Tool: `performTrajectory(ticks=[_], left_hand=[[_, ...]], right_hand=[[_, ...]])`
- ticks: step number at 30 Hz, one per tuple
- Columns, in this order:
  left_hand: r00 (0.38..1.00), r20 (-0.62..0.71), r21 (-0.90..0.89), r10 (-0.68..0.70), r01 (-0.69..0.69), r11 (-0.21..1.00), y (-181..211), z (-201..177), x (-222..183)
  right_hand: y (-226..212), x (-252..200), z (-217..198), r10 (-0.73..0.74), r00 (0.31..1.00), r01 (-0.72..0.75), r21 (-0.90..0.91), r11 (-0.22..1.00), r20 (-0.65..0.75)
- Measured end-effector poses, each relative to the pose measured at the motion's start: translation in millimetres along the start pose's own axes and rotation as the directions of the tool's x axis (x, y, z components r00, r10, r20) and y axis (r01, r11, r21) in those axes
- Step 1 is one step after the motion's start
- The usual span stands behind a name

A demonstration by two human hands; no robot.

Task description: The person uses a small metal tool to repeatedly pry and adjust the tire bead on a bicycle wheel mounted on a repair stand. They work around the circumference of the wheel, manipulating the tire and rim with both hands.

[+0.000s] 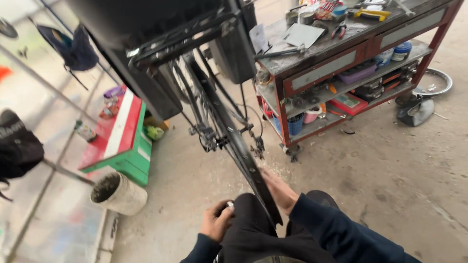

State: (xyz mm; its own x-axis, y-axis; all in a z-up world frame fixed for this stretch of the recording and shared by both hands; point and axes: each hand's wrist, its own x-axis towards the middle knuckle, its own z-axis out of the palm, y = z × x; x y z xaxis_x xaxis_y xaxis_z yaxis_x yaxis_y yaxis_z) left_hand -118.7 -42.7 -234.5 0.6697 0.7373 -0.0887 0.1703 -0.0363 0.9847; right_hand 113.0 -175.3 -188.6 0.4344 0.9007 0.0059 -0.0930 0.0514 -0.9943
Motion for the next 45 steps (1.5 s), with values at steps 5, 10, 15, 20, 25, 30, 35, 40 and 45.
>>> performTrajectory(ticks=[5, 10, 15, 20, 25, 30, 35, 40, 45], left_hand=[[0.990, 0.080, -0.076, -0.119, 0.125, 0.989, -56.5, 27.8, -22.3], [0.978, 0.208, 0.050, 0.007, -0.018, 0.999, -75.5, 41.0, -31.0], [0.965, 0.262, 0.142, 0.007, -0.046, 0.989, -63.0, 44.4, -17.2], [0.974, 0.224, 0.190, -0.004, -0.040, 0.981, -67.8, 37.6, -19.9], [0.981, 0.194, 0.191, 0.002, -0.040, 0.981, -62.9, 30.7, -18.9], [0.980, 0.197, 0.213, -0.005, -0.037, 0.976, -58.8, 32.0, -15.4], [0.976, 0.216, 0.234, -0.001, -0.051, 0.971, -51.3, 36.1, -16.5], [0.978, 0.209, 0.242, 0.021, -0.072, 0.968, -32.9, 37.7, -26.7], [0.968, 0.214, 0.230, 0.133, -0.182, 0.956, -36.9, 38.3, -31.9]], right_hand=[[-7.5, 4.2, 16.6, 0.302, 0.949, -0.315, 0.248, 0.916, 0.090], [-14.7, 5.2, 21.1, 0.301, 0.952, -0.295, 0.092, 0.951, -0.060], [-4.3, 18.2, 5.6, 0.394, 0.919, -0.380, 0.305, 0.873, 0.018], [-9.2, 14.2, 17.9, -0.337, 0.926, 0.319, 0.127, 0.939, 0.168], [45.1, 54.5, 18.7, 0.289, 0.955, -0.291, 0.025, 0.956, 0.070], [33.8, 63.3, 8.3, 0.331, 0.919, -0.340, 0.003, 0.940, 0.212], [10.3, 51.1, 18.5, 0.320, 0.935, -0.300, -0.142, 0.943, 0.153], [16.4, 55.4, 12.0, 0.307, 0.941, -0.274, -0.213, 0.938, 0.140], [-32.4, 29.0, 17.0, 0.406, 0.893, -0.399, -0.079, 0.914, 0.195]])
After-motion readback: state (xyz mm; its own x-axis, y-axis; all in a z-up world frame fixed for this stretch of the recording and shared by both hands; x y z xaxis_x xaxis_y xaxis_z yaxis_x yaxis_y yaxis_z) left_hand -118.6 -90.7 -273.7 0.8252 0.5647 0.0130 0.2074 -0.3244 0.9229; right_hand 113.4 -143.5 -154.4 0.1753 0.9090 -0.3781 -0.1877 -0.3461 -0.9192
